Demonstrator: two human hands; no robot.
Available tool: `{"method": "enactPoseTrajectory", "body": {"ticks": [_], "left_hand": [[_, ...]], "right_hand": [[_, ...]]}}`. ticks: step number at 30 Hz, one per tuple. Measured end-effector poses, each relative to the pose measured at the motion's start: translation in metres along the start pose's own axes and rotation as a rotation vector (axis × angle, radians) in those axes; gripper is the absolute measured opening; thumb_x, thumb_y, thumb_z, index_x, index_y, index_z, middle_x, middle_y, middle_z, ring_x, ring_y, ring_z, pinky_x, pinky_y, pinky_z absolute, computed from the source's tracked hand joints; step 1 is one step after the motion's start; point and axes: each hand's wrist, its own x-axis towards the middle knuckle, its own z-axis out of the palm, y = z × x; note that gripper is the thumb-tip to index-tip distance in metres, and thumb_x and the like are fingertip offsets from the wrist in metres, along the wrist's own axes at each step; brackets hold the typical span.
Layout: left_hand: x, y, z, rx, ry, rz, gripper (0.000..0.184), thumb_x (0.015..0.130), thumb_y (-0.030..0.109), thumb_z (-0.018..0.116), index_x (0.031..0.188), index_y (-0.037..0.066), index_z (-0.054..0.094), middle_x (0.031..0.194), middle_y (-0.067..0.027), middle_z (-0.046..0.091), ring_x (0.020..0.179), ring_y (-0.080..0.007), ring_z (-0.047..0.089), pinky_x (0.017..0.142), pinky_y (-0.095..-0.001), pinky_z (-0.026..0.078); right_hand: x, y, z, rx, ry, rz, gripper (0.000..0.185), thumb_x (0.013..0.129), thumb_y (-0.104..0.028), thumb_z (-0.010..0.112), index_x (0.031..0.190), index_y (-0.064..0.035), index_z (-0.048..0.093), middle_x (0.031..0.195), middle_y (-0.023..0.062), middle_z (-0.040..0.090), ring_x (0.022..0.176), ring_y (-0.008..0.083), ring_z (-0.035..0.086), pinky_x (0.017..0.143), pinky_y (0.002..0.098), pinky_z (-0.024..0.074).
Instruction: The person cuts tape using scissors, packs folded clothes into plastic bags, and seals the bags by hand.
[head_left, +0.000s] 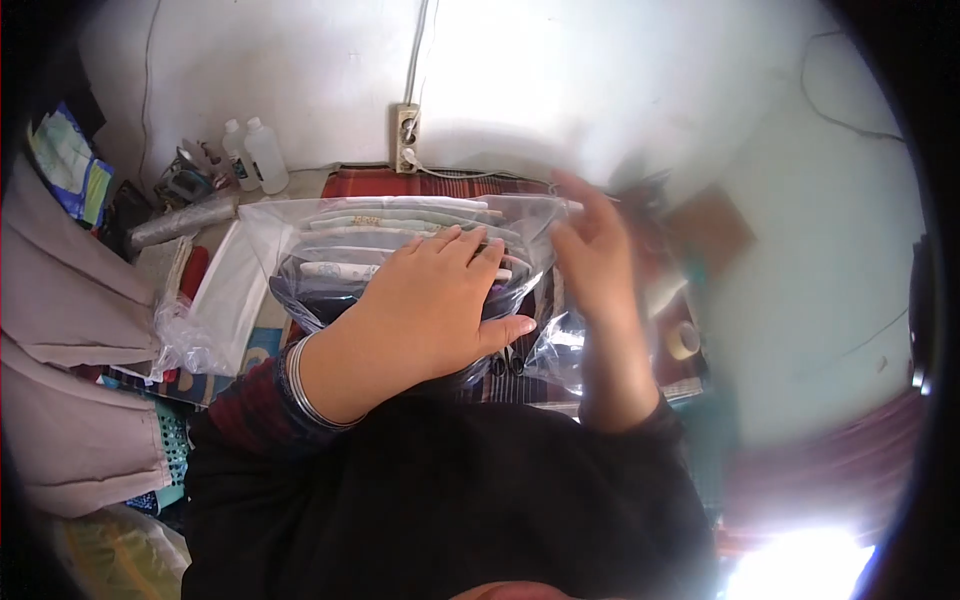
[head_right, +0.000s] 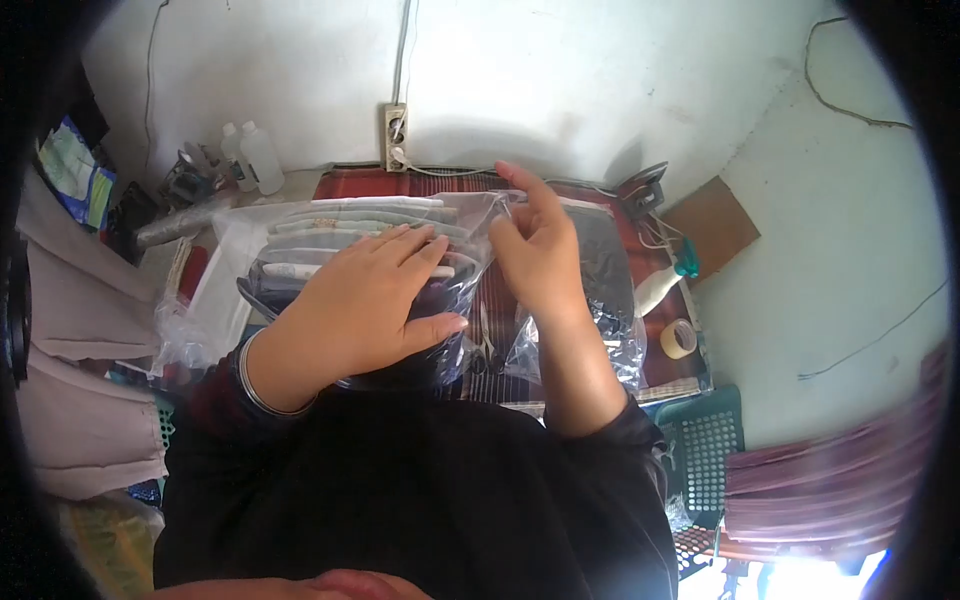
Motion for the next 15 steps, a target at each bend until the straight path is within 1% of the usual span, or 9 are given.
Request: {"method": "enactPoseTrajectory", "body": {"ticks": [2, 3, 4, 6, 7, 8, 12, 13, 15], "left_hand": [[0.004, 0.001, -0.005, -0.035, -0.029, 0.000, 0.068, 0.087, 0.049, 0.055, 0.127, -0.005, 0.049, 0.131, -0.0247, 0.050, 0.123, -0.0388, 0.047, 0.104, -0.0444, 0.037], [0.004, 0.001, -0.007, -0.082, -0.056, 0.013, 0.067, 0.088, 0.049, 0.055, 0.127, -0.005, 0.050, 0.131, -0.0245, 0.050, 0.123, -0.0385, 0.047, 0.103, -0.0438, 0.037], [0.004, 0.001, -0.009, -0.071, -0.056, 0.005, 0.067, 0.088, 0.049, 0.055, 0.127, -0.005, 0.050, 0.131, -0.0245, 0.050, 0.123, -0.0385, 0.047, 0.103, -0.0438, 0.037], [0.003, 0.001, -0.009, -0.110, -0.048, -0.008, 0.066, 0.089, 0.049, 0.053, 0.126, -0.006, 0.050, 0.131, -0.0245, 0.050, 0.123, -0.0384, 0.046, 0.103, -0.0433, 0.037], [0.002, 0.001, -0.009, -0.099, -0.045, -0.013, 0.066, 0.089, 0.049, 0.053, 0.126, -0.006, 0.050, 0.131, -0.0245, 0.050, 0.123, -0.0384, 0.046, 0.103, -0.0433, 0.037], [0.001, 0.000, -0.007, -0.110, -0.026, -0.003, 0.066, 0.090, 0.049, 0.052, 0.126, -0.006, 0.050, 0.131, -0.0247, 0.050, 0.123, -0.0385, 0.046, 0.103, -0.0432, 0.037], [0.000, -0.002, -0.001, -0.095, 0.011, 0.042, 0.066, 0.091, 0.050, 0.050, 0.125, -0.007, 0.051, 0.131, -0.0253, 0.050, 0.124, -0.0388, 0.046, 0.105, -0.0440, 0.036], [0.000, -0.002, -0.001, -0.097, 0.007, 0.044, 0.066, 0.091, 0.050, 0.050, 0.125, -0.007, 0.051, 0.131, -0.0253, 0.050, 0.124, -0.0388, 0.046, 0.105, -0.0440, 0.036], [0.001, 0.000, 0.000, -0.059, -0.013, 0.055, 0.066, 0.092, 0.050, 0.047, 0.125, -0.007, 0.051, 0.130, -0.0258, 0.050, 0.124, -0.0390, 0.045, 0.106, -0.0452, 0.034]], "right_hand": [[0.008, -0.003, 0.000, -0.057, 0.098, -0.160, 0.050, 0.082, 0.003, 0.052, 0.132, -0.0013, 0.047, 0.060, -0.0056, 0.048, 0.054, 0.0007, 0.041, 0.050, 0.0186, 0.0335], [0.008, -0.004, 0.002, -0.092, 0.158, -0.246, 0.046, 0.085, 0.002, 0.053, 0.131, -0.0022, 0.047, 0.066, -0.0041, 0.051, 0.059, 0.0018, 0.044, 0.054, 0.0184, 0.0367], [0.007, -0.004, 0.005, -0.080, 0.152, -0.250, 0.046, 0.085, 0.002, 0.053, 0.131, -0.0022, 0.047, 0.066, -0.0041, 0.051, 0.059, 0.0018, 0.044, 0.054, 0.0184, 0.0367], [0.002, -0.003, 0.011, 0.000, 0.350, -0.548, 0.043, 0.088, 0.001, 0.055, 0.130, -0.0015, 0.047, 0.078, -0.0011, 0.054, 0.068, 0.0038, 0.047, 0.062, 0.0186, 0.0403], [-0.006, 0.005, 0.008, 0.075, 0.305, -0.491, 0.045, 0.095, -0.011, 0.051, 0.136, 0.0015, 0.040, 0.106, 0.0097, 0.057, 0.093, 0.0133, 0.055, 0.083, 0.0259, 0.0450], [-0.014, 0.017, 0.013, 0.082, 0.299, -0.498, 0.045, 0.095, -0.011, 0.051, 0.136, 0.0015, 0.040, 0.106, 0.0097, 0.057, 0.093, 0.0133, 0.055, 0.083, 0.0259, 0.0450], [-0.041, 0.063, 0.041, 0.335, -0.123, -0.334, 0.077, 0.097, -0.054, 0.030, 0.148, 0.0022, 0.014, 0.145, 0.0198, 0.034, 0.130, 0.0303, 0.041, 0.108, 0.0403, 0.0319], [-0.041, 0.064, 0.042, 0.335, -0.120, -0.331, 0.077, 0.097, -0.054, 0.030, 0.148, 0.0022, 0.014, 0.145, 0.0198, 0.034, 0.130, 0.0303, 0.041, 0.108, 0.0403, 0.0319], [-0.039, 0.064, 0.043, 0.448, -0.202, -0.373, 0.060, 0.101, -0.032, 0.029, 0.146, 0.0069, 0.017, 0.148, 0.0230, 0.030, 0.135, 0.0313, 0.033, 0.110, 0.0411, 0.0274]]}}
